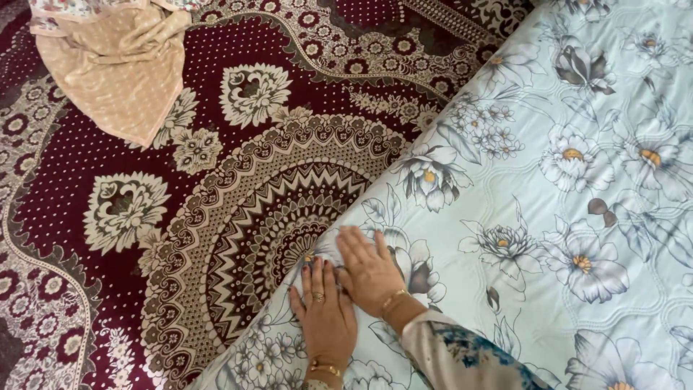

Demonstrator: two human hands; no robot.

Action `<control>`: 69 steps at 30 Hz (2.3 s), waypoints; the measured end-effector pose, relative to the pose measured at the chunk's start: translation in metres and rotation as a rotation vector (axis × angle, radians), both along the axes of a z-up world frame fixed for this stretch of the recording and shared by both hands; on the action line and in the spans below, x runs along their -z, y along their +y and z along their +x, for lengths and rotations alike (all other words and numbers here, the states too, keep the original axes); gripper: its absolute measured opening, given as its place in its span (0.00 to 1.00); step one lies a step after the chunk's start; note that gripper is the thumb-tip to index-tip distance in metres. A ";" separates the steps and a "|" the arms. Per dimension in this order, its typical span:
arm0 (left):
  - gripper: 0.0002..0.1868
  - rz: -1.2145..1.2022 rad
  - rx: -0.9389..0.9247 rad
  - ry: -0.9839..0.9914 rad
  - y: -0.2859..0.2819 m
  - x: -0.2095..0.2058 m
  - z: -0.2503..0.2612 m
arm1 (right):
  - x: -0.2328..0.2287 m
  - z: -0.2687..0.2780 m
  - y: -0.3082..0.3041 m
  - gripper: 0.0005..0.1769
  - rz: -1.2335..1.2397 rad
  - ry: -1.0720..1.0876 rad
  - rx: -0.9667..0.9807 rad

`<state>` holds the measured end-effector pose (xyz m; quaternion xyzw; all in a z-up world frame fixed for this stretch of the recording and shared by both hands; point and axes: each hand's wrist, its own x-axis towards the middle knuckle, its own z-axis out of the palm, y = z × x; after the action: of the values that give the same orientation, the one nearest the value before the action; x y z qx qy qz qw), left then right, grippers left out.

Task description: Smoothing and arranging a floral patterned bedsheet over a mattress.

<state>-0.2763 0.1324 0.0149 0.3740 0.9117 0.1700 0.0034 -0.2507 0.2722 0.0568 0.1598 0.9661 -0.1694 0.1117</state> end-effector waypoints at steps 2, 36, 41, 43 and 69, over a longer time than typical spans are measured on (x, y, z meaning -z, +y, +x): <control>0.35 0.002 -0.028 -0.022 0.007 -0.009 0.004 | 0.005 0.007 0.013 0.37 -0.052 0.108 0.029; 0.37 -0.003 0.270 0.061 0.138 -0.005 0.019 | 0.015 -0.014 0.190 0.38 0.127 0.210 0.507; 0.38 -0.006 0.283 0.051 0.135 -0.003 0.019 | -0.008 0.046 0.178 0.34 -0.014 0.405 0.380; 0.37 0.015 0.275 0.068 0.135 -0.003 0.016 | 0.017 0.095 0.169 0.34 0.042 0.539 0.532; 0.37 0.085 0.236 0.095 0.314 -0.018 0.029 | 0.039 0.185 0.212 0.37 0.164 0.282 0.808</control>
<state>-0.2472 0.4462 0.0330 0.4861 0.8525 0.1890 -0.0360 -0.0660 0.4846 0.0177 0.5086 0.8420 -0.1424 -0.1098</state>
